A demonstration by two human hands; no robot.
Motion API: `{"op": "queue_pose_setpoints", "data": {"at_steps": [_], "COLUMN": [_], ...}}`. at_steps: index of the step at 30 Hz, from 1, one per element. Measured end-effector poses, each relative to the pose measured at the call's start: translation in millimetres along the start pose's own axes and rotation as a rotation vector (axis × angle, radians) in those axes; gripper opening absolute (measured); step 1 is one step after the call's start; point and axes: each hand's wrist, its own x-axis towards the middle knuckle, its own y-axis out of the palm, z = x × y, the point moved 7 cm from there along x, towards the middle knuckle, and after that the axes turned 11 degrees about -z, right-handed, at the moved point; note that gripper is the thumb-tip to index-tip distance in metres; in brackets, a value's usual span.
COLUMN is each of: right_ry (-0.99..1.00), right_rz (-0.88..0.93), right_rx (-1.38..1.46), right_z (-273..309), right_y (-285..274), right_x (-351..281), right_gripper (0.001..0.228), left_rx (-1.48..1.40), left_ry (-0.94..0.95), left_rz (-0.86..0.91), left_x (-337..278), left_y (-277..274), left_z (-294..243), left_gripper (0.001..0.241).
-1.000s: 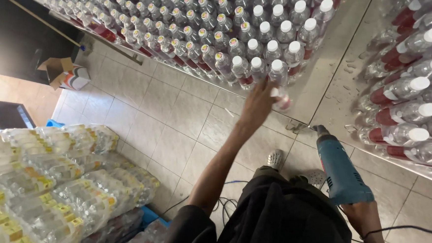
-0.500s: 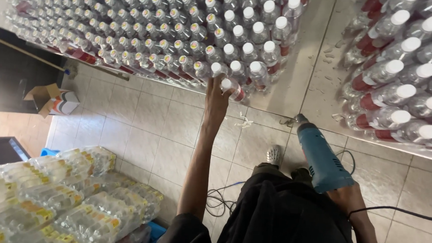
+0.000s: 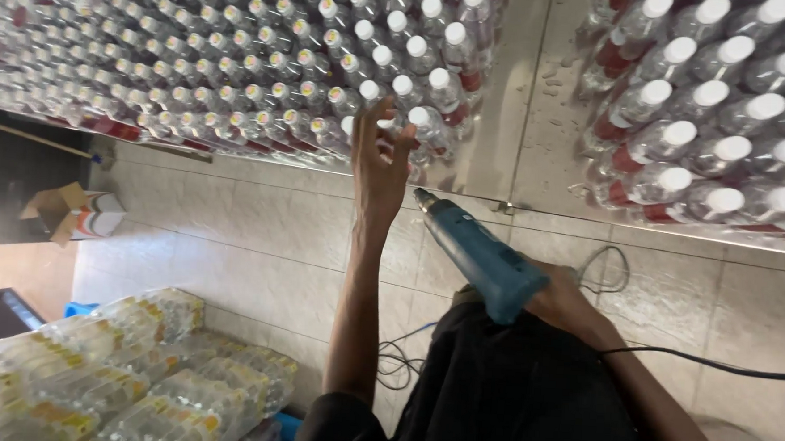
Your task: Using a heat gun to shrink-wrap plastic seals onto the caps of water bottles arranged on a table
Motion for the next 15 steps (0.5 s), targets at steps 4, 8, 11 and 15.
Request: {"op": "queue_pose_setpoints", "data": {"at_steps": [4, 8, 11, 15], "right_ry": [0.317, 0.398, 0.448, 0.495], "right_rz": [-0.011, -0.062, -0.099, -0.143], "right_rx": [0.708, 0.679, 0.64, 0.582], "right_z": [-18, -46, -64, -74], "right_y": [-16, -21, -23, -20], "right_x": [-15, -79, -120, -152], "right_gripper": [0.074, 0.072, 0.07, 0.066], "left_rx": [-0.083, -0.251, -0.288, 0.003], "left_ry": [0.164, 0.295, 0.508, 0.753], "left_rz": [0.23, 0.476, 0.567, 0.713], "left_x": [-13, -44, -55, -59], "left_y": [90, 203, 295, 372], "left_z": [-31, -51, -55, -35], "left_gripper": [0.037, 0.032, 0.039, 0.061]}}
